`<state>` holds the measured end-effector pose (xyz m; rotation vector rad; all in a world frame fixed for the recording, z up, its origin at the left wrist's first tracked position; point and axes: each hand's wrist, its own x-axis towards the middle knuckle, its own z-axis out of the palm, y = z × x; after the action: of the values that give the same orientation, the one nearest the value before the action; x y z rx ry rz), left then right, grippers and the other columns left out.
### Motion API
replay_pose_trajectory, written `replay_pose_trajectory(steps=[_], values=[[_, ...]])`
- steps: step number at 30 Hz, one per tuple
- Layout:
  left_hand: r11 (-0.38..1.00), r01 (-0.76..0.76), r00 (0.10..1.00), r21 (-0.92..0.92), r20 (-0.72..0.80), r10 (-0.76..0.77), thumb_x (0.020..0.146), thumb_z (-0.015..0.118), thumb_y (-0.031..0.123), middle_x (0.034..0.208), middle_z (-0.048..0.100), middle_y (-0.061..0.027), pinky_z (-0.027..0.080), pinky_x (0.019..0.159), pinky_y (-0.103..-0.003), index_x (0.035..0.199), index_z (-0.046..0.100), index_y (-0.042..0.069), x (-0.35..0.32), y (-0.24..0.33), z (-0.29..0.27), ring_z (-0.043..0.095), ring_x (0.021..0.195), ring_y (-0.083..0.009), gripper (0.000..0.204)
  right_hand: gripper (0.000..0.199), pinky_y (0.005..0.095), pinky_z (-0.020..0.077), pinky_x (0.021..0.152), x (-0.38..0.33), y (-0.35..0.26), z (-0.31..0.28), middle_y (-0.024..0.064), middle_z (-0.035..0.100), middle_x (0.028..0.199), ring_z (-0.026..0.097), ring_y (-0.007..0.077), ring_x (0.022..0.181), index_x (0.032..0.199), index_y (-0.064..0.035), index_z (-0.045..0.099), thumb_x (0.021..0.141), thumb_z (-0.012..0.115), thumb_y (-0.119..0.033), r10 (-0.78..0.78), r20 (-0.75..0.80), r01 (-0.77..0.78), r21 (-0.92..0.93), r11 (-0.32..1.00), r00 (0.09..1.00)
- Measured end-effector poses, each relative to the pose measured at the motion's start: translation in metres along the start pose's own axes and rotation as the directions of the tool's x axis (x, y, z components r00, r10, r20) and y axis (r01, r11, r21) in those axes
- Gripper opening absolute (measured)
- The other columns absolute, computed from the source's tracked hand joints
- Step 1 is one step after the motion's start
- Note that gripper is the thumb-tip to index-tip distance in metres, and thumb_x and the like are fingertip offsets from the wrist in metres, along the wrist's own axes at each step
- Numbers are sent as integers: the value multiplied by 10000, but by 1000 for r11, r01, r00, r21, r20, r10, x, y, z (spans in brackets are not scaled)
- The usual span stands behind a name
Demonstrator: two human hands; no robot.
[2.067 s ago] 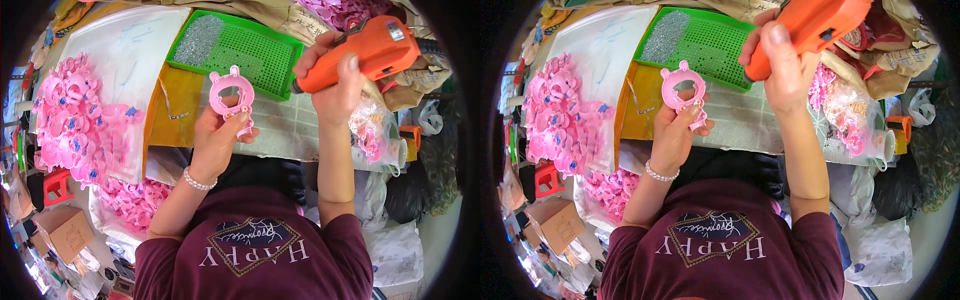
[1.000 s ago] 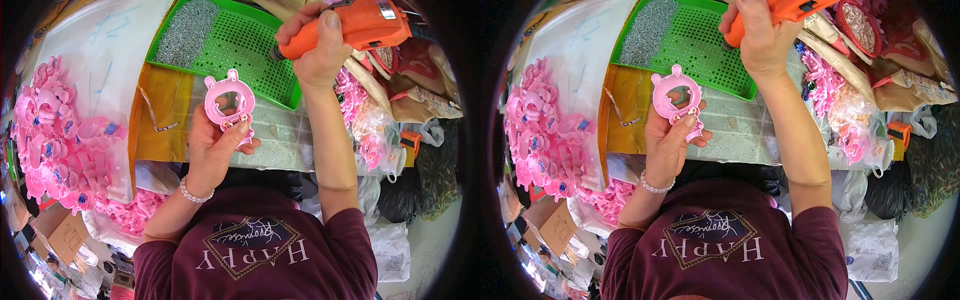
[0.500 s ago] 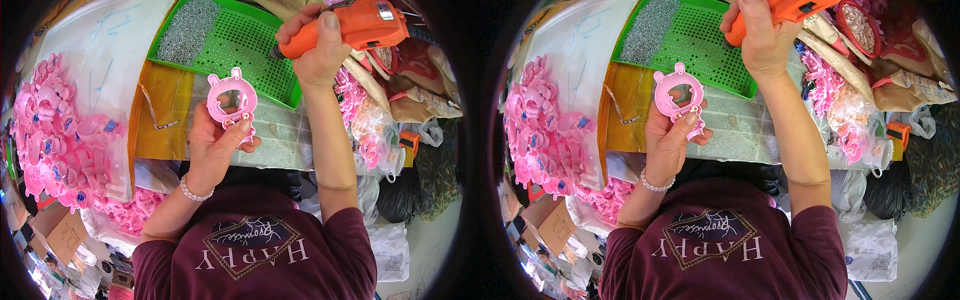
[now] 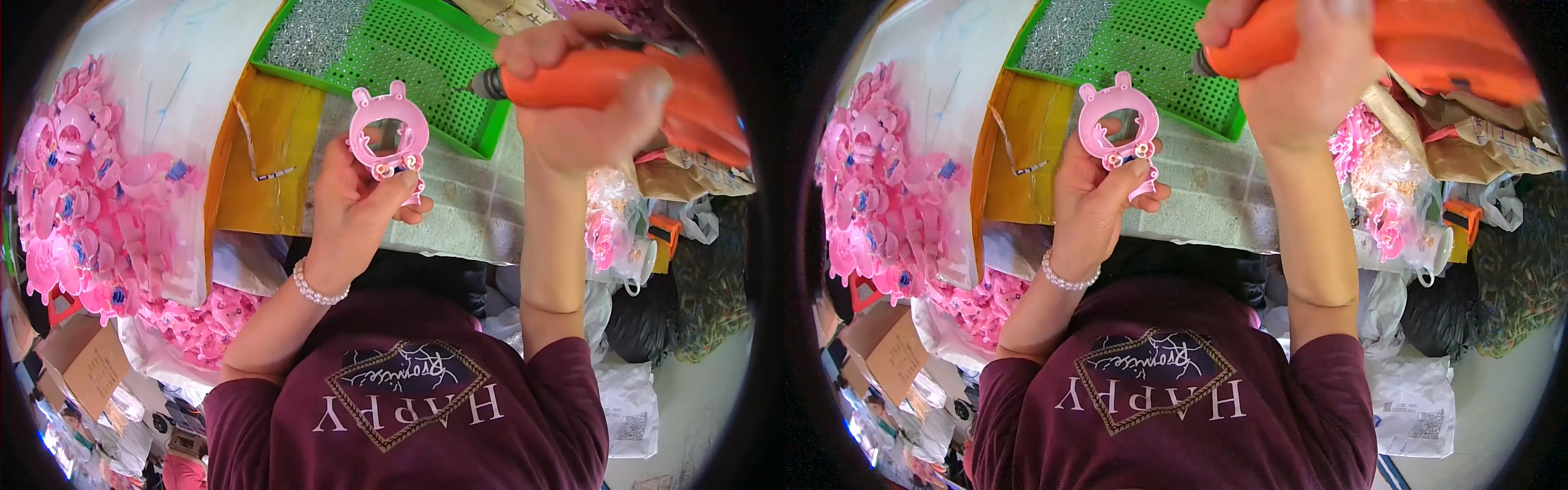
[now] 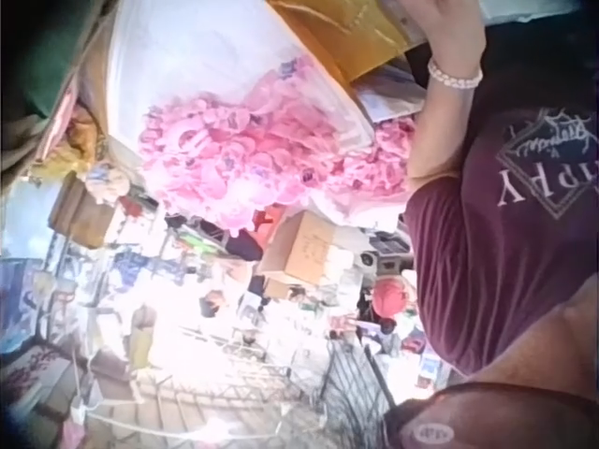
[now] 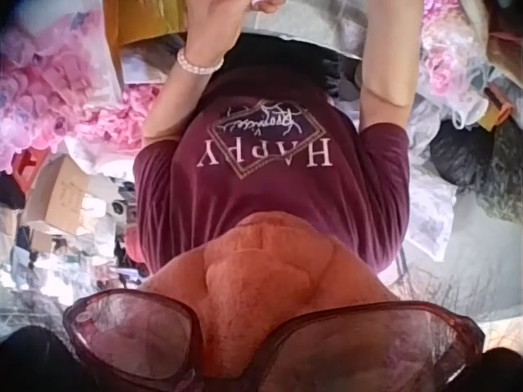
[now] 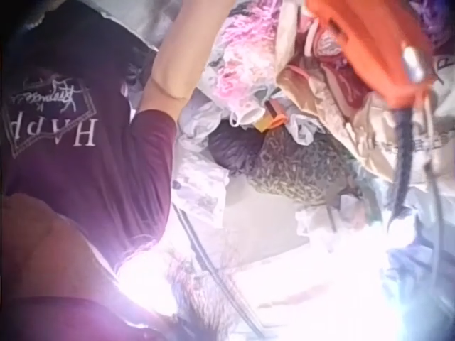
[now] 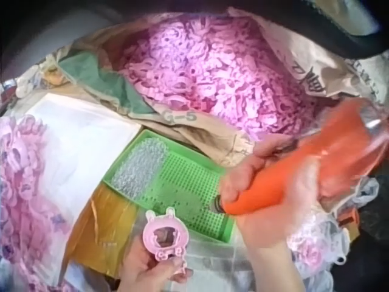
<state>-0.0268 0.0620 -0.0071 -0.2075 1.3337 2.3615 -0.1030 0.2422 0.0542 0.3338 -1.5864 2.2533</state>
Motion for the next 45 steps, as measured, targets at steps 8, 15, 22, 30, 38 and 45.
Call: replay_pose_trajectory(steps=[8,15,22,30,38,45], values=[[999,15,1000,-38,1,-15,844,588,-9,965,585,-121,572,544,-283,1117,376,-25,1,-1,-1,646,702,-182,346,895,354,411,640,-39,-27,17,20,520,787,524,171,673,1052,-123,471,613,423,-902,67,350,-73,5,997,935],[997,21,1000,-68,14,-20,845,604,-6,921,594,-126,566,532,-286,1091,392,-18,1,-2,-2,651,678,-201,324,921,355,433,611,-56,-28,39,20,527,766,531,177,636,1011,-87,458,589,451,-905,137,112,-90,-349,933,984],[997,1,1000,-72,16,0,842,614,-3,922,595,-128,566,529,-288,1085,395,-18,0,-4,-3,650,677,-201,327,881,384,465,632,-56,-21,33,49,541,740,540,185,629,954,-52,468,626,468,-869,130,144,-93,-238,967,981],[995,-34,999,-91,-3,34,834,617,-15,927,600,-120,569,526,-286,1101,393,-19,-1,-8,-2,643,682,-183,349,859,398,478,628,-58,-21,49,70,546,720,543,202,611,884,-28,483,638,479,-850,139,28,-117,-392,913,990],[993,-41,999,-109,-9,40,827,605,-31,931,603,-111,567,523,-281,1101,409,-13,-2,-8,0,648,687,-180,337,827,372,465,624,-65,-25,50,87,555,702,546,203,599,754,-15,494,637,513,-833,235,56,-193,-411,891,970],[996,-1,1000,-91,11,2,826,604,-29,934,596,-106,572,547,-287,1109,406,-9,0,-4,0,654,699,-191,347,711,379,414,653,-44,-19,22,55,515,742,507,206,653,1082,-76,452,742,496,-699,24,145,-45,145,988,989]])
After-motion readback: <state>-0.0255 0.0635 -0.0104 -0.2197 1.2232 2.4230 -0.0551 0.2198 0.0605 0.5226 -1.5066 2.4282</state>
